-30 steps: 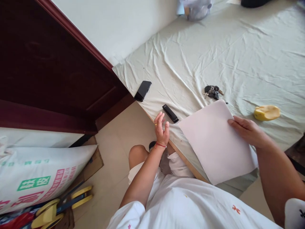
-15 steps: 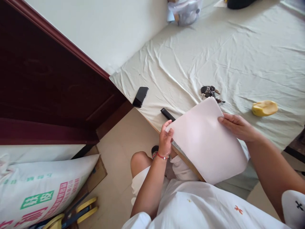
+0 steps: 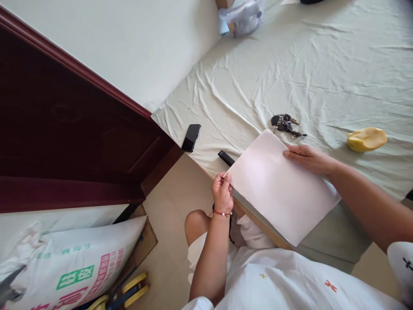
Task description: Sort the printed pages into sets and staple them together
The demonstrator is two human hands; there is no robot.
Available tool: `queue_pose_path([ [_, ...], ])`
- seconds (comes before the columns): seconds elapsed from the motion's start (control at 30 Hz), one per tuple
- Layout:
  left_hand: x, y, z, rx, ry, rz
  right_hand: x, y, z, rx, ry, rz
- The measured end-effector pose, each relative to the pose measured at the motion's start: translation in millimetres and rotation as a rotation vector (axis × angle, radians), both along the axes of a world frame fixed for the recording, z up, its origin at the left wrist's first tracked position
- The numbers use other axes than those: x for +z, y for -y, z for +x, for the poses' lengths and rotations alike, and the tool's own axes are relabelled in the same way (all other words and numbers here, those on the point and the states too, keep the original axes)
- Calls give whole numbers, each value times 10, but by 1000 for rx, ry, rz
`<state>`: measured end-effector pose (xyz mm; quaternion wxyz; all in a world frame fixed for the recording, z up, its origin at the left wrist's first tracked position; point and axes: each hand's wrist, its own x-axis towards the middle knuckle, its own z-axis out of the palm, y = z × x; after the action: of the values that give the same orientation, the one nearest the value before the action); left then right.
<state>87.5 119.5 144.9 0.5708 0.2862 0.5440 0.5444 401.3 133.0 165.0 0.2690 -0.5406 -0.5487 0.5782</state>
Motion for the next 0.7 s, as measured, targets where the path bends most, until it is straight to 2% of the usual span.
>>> queue_pose_path([
  [0.07,-112,-40,-3,53,-92,80,-83,-96,11,30,161,122],
  [0.13,-210,-84,0,87,-165,122,-165,-145,20,47,215,195],
  [0.3,-353,-145,35,114,-260,140,-261,-114,54,25,157,158],
  [0.47,-348,-121,39,54,-276,146,-292,-107,92,-8,71,172],
  [0.57,-306,-85,30,50,-255,135,-318,-101,97,-47,-32,96],
  [0.7,-256,49,41,-37,-243,121,-329,-55,73,-247,-319,-42],
])
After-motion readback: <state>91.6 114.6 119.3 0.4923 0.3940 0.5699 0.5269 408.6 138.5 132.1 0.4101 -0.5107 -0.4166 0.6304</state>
